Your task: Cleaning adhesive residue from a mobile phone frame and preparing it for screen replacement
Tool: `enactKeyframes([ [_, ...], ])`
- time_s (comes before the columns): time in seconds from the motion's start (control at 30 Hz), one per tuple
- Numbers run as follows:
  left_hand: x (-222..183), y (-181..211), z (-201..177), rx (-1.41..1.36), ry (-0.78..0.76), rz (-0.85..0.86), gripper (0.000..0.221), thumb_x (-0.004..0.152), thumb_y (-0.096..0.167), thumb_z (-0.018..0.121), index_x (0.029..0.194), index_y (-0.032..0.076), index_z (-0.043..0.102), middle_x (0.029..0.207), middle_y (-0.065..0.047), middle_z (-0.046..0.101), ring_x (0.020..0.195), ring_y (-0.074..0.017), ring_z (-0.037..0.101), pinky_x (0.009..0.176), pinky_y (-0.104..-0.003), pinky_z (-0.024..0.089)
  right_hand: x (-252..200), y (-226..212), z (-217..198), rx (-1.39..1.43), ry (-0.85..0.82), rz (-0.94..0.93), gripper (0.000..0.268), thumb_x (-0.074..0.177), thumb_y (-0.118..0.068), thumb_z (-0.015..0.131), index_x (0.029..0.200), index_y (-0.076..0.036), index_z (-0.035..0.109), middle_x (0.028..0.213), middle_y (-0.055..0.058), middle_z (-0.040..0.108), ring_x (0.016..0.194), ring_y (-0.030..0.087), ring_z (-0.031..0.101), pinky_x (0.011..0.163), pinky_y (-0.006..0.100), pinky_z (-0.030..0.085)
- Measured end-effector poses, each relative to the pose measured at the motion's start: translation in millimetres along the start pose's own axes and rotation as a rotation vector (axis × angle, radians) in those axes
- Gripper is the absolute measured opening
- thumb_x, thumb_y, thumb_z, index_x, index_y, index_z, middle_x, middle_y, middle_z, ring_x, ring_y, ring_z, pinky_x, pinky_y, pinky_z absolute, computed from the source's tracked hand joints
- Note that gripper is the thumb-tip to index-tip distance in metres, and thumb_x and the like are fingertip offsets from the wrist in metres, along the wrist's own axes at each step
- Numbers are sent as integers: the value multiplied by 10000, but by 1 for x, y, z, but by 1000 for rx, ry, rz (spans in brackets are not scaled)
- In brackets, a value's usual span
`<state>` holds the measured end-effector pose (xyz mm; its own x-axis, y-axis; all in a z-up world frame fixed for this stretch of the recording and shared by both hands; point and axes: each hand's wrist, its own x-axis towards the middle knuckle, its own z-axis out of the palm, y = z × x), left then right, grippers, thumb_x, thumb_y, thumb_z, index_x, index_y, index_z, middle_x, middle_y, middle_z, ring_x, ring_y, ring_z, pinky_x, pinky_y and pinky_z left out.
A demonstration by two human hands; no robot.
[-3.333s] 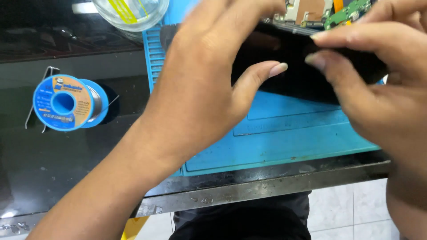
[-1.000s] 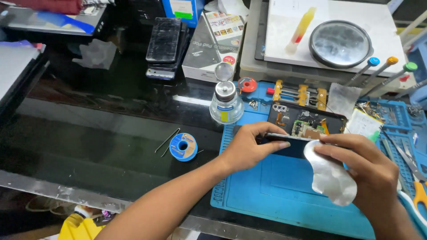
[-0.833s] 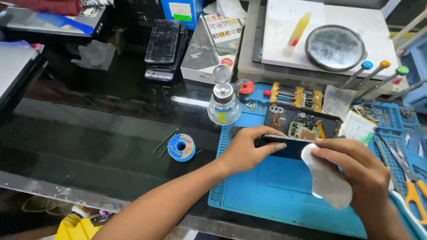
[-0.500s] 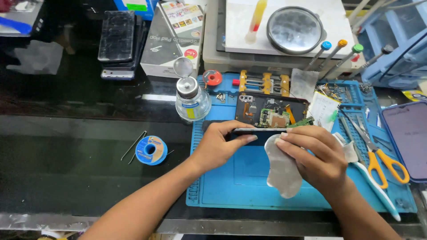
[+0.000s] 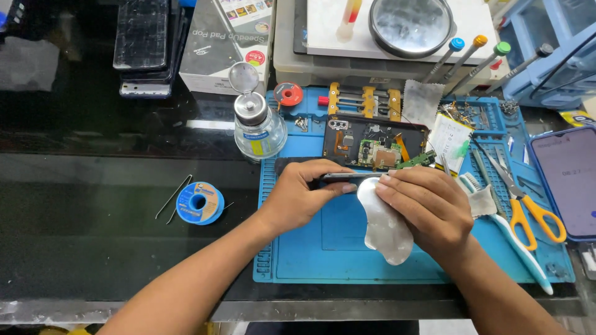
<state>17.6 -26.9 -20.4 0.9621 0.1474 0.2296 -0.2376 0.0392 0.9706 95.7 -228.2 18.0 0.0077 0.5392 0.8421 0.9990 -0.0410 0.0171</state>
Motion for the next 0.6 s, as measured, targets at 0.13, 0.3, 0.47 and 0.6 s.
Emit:
enactKeyframes([
  [0.13,0,-2,0,-12,-4,-1,208,884,58,811,1091,73,795,1001,-150,788,992,-236,738,881,-381,611,-2,-1,3,-1,32,4,44,920,-6,754,938,0,794,929,180,789,798,352,753,705,470,624],
  [0.3,1,-5,-1,2,-15,8,199,897,39,793,1093,76,794,1002,-147,783,988,-248,736,881,-391,608,5,-6,-2,-32,-15,25,60,936,-16,739,943,-16,799,939,153,796,833,342,758,736,452,628],
  [0.47,0,-6,-1,28,-19,30,194,914,30,774,1099,87,791,997,-149,781,977,-263,740,862,-402,608,3,-6,-2,-34,-37,38,60,910,2,762,950,-16,803,934,151,793,832,347,756,734,458,633],
  [0.6,-1,-5,-1,36,-29,52,196,928,23,757,1108,96,787,998,-149,779,981,-293,744,859,-419,610,5,-9,-2,-42,-37,44,51,921,-3,755,935,-23,799,923,144,791,826,338,753,734,458,632],
])
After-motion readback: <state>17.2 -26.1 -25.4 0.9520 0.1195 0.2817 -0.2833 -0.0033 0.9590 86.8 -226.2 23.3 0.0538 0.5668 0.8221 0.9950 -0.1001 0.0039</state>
